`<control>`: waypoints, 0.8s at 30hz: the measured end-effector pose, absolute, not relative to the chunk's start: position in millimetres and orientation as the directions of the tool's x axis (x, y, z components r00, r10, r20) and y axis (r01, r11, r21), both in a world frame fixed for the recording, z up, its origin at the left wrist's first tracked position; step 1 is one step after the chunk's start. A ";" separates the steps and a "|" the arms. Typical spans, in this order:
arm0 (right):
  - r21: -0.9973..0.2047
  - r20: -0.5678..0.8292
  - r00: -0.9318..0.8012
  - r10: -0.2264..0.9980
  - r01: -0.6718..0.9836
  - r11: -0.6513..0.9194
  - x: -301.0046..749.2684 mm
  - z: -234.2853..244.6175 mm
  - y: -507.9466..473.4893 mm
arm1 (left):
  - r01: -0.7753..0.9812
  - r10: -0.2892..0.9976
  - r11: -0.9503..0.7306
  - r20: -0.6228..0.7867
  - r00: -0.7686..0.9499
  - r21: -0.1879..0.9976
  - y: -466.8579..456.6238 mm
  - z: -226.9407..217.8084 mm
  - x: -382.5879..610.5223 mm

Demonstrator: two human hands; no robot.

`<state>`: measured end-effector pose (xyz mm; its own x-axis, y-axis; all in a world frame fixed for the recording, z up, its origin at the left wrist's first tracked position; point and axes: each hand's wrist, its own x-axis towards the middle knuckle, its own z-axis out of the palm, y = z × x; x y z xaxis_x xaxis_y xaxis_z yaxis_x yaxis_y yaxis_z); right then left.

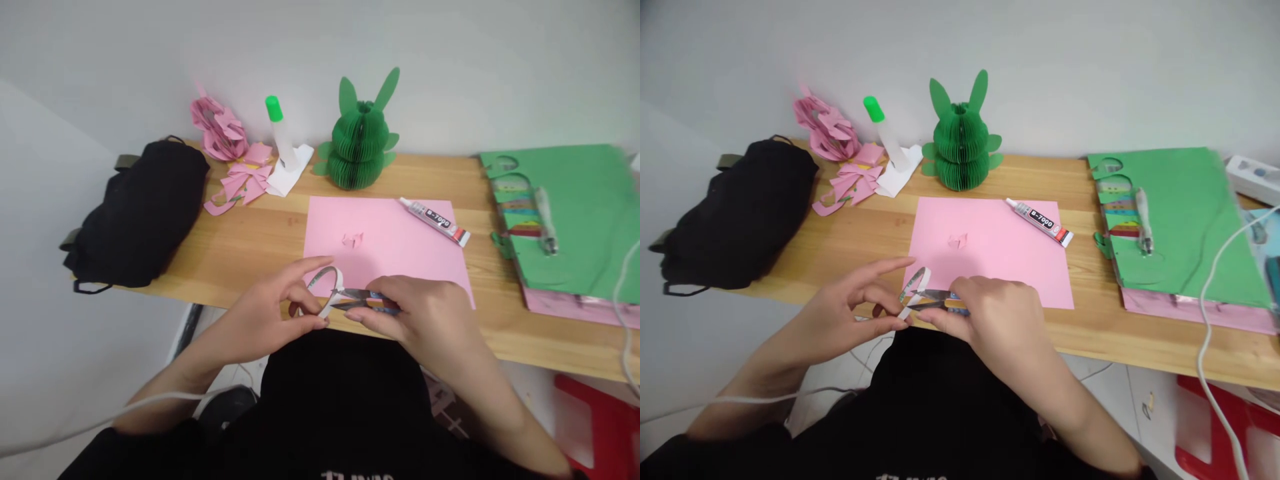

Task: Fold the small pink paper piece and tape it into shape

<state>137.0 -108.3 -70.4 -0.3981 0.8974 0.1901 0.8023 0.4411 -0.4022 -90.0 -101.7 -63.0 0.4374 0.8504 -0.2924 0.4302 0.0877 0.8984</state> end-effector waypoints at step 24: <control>-0.089 0.401 -0.639 0.656 0.685 0.723 129.2 -73.3 -114.4 | 0.453 0.572 0.119 -0.434 0.696 0.883 -67.8 -49.7 -118.3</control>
<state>129.2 -114.4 -73.3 -0.6393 0.6559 0.4014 0.6853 0.7227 -0.0895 -118.3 -67.8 -49.7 0.6956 0.5724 -0.4343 0.4534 0.1191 0.8833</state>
